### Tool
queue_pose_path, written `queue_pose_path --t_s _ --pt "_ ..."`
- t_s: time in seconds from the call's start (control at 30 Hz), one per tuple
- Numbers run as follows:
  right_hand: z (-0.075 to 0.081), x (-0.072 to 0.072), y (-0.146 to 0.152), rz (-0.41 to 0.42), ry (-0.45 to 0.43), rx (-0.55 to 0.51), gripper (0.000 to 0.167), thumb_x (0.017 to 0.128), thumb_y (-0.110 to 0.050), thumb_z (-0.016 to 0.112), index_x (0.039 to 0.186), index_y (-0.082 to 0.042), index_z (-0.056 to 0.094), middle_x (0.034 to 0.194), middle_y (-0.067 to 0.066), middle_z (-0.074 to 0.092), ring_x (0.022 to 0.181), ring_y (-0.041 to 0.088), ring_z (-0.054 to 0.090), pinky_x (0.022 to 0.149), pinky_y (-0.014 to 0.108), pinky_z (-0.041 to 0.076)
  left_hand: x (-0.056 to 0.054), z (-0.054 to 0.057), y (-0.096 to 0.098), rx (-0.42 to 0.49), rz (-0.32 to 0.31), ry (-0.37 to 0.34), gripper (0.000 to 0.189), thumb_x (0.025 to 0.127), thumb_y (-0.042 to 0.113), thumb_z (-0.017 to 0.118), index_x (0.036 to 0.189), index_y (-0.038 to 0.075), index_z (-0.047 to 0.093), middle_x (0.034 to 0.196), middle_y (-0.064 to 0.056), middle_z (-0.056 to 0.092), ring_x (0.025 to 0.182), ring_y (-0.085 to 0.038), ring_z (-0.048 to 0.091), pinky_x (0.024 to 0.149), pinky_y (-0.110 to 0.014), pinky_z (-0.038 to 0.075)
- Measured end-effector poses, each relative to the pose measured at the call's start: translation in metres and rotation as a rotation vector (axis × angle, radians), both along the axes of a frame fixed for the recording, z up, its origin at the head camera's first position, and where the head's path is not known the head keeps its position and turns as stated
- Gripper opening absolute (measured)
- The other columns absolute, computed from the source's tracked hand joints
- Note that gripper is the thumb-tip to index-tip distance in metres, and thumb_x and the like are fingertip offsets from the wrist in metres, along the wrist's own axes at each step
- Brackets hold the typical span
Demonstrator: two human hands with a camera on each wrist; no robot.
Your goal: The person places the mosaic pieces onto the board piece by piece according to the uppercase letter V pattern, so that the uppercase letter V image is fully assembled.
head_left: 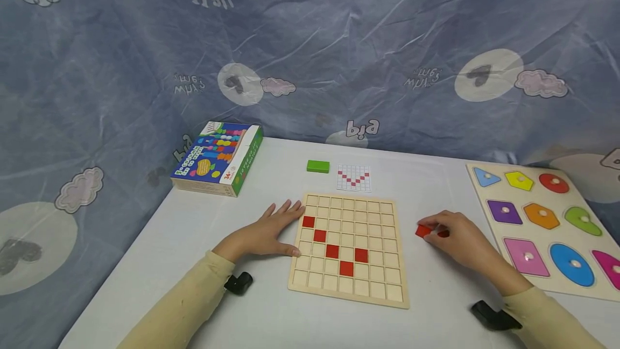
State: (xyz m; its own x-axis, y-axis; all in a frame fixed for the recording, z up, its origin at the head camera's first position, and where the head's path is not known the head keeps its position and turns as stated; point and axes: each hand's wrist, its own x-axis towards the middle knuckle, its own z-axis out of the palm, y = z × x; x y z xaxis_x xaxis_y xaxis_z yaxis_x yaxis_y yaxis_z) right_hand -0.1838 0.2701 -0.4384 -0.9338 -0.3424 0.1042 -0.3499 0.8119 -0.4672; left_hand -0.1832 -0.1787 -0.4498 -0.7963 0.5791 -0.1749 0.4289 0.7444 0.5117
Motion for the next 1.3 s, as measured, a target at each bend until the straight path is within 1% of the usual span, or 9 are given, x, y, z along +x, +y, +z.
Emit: queue_pose_path --t_s 0.17,0.27,0.43,0.57,0.8,1.13,1.3 --pt "0.0013 0.0017 -0.0019 0.024 0.008 -0.029 0.027 0.083 -0.005 0.082 0.109 -0.011 0.076 0.091 -0.003 0.068 0.080 0.017 0.056 0.068 0.031 0.050 -0.0001 0.0003 0.0000 -0.005 0.001 0.003 0.105 0.085 0.053 0.079 0.163 0.012 0.022 0.170 -0.006 0.014 0.157 -0.028 0.002 0.126 -0.050 -0.004" --pt "0.0013 0.0028 -0.0026 0.035 0.013 -0.039 0.028 0.082 -0.004 0.082 0.107 -0.013 0.074 0.089 -0.004 0.067 0.079 0.016 0.056 0.068 0.032 0.050 0.0001 0.0010 0.0003 -0.004 0.001 0.000 0.105 0.085 0.052 0.079 0.163 0.012 0.022 0.170 -0.006 0.014 0.157 -0.029 0.002 0.126 -0.050 -0.004" --pt "-0.0007 0.0050 -0.0040 0.007 0.051 0.013 0.028 0.081 -0.007 0.084 0.104 -0.019 0.071 0.087 -0.002 0.064 0.081 0.019 0.058 0.070 0.038 0.051 0.0004 0.0016 0.0006 -0.007 0.000 -0.002 0.105 0.085 0.052 0.079 0.163 0.012 0.022 0.170 -0.006 0.013 0.157 -0.028 0.001 0.126 -0.050 -0.004" --pt "-0.0021 0.0060 -0.0047 -0.013 0.075 0.045 0.028 0.081 -0.009 0.084 0.103 -0.020 0.070 0.085 -0.001 0.064 0.080 0.019 0.059 0.070 0.040 0.050 0.0002 0.0012 0.0006 -0.006 0.004 -0.003 0.105 0.085 0.052 0.079 0.163 0.012 0.022 0.170 -0.006 0.013 0.157 -0.028 0.001 0.126 -0.050 -0.004" --pt "-0.0015 0.0068 -0.0052 -0.024 0.064 0.052 0.029 0.082 -0.010 0.083 0.104 -0.022 0.069 0.082 -0.002 0.062 0.076 0.016 0.057 0.067 0.037 0.047 0.0004 0.0009 0.0011 -0.014 0.007 -0.001 0.105 0.084 0.053 0.079 0.164 0.013 0.022 0.170 -0.006 0.013 0.157 -0.028 0.001 0.126 -0.050 -0.005" --pt "0.0001 0.0084 -0.0063 -0.027 0.055 0.026 0.027 0.083 -0.010 0.083 0.105 -0.021 0.071 0.082 -0.003 0.063 0.075 0.015 0.057 0.067 0.037 0.049 0.0006 0.0012 0.0007 -0.012 0.008 -0.004 0.105 0.084 0.053 0.079 0.164 0.014 0.022 0.170 -0.005 0.013 0.157 -0.027 0.000 0.126 -0.049 -0.005" --pt "0.0010 0.0089 -0.0067 -0.027 0.054 0.016 0.027 0.085 -0.007 0.080 0.107 -0.021 0.074 0.083 -0.003 0.063 0.077 0.016 0.057 0.068 0.037 0.049 0.0007 0.0010 0.0004 -0.010 0.006 0.000 0.105 0.085 0.052 0.079 0.164 0.013 0.022 0.170 -0.005 0.013 0.157 -0.027 0.000 0.126 -0.050 -0.005"
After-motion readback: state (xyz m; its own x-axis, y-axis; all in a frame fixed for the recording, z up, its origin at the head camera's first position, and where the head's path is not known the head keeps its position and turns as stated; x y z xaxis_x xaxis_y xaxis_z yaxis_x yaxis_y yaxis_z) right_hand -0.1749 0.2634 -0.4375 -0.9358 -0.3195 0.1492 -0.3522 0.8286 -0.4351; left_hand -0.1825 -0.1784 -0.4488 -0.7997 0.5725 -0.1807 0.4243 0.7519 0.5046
